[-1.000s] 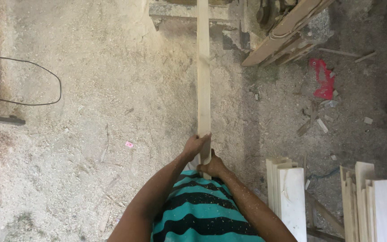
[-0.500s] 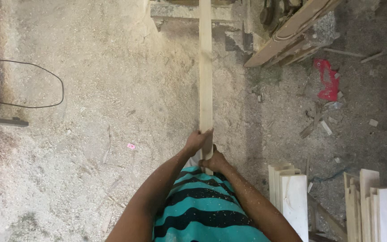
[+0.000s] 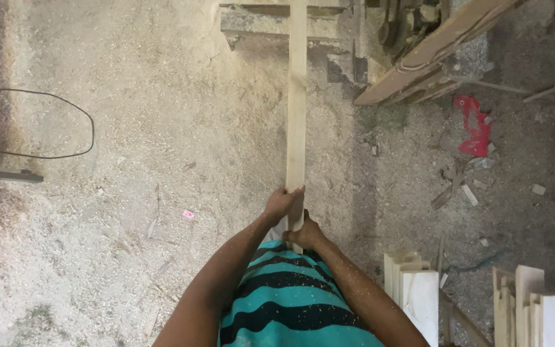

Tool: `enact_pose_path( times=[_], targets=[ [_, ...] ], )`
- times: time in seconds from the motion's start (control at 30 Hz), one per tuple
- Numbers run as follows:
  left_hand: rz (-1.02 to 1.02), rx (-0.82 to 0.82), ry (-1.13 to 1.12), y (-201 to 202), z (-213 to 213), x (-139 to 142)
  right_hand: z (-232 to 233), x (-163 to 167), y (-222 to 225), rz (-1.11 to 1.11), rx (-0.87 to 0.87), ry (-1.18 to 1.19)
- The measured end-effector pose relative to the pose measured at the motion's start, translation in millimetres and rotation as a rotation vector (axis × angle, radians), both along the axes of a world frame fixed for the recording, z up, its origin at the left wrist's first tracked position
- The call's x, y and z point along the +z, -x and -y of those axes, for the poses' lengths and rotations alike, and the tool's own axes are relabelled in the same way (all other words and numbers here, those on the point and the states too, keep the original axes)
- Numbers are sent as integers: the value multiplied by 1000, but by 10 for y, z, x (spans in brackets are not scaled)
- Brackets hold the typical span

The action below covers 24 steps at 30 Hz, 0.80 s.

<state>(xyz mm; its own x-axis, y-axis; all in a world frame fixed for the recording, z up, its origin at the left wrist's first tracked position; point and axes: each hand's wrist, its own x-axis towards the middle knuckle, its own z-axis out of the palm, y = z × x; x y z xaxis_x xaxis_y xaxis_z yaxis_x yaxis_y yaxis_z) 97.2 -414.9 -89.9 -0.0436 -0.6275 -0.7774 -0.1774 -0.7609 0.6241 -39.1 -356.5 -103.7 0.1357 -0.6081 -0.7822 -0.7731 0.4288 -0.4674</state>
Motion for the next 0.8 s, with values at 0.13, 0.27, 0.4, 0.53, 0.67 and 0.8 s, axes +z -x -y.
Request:
enact_pose_path(
  times=[0.13, 0.27, 0.4, 0.53, 0.67, 0.8],
  targets=[
    [-24, 25, 57, -1, 50, 17, 26, 1, 1, 34, -25, 48],
    [-38, 54, 24, 2, 52, 15, -8, 22, -6, 48, -91, 26],
    [16, -2, 24, -8, 8, 10, -30, 23, 4, -7, -54, 40],
    [-94, 51, 54, -7, -8, -21, -25, -24, 41, 35, -48, 26],
    [-41, -17, 16, 14, 30, -45, -34, -103, 75, -12, -11, 54],
    [-74, -14, 77, 49, 86, -109, 10, -163, 104, -15, 35, 74]
  ],
)
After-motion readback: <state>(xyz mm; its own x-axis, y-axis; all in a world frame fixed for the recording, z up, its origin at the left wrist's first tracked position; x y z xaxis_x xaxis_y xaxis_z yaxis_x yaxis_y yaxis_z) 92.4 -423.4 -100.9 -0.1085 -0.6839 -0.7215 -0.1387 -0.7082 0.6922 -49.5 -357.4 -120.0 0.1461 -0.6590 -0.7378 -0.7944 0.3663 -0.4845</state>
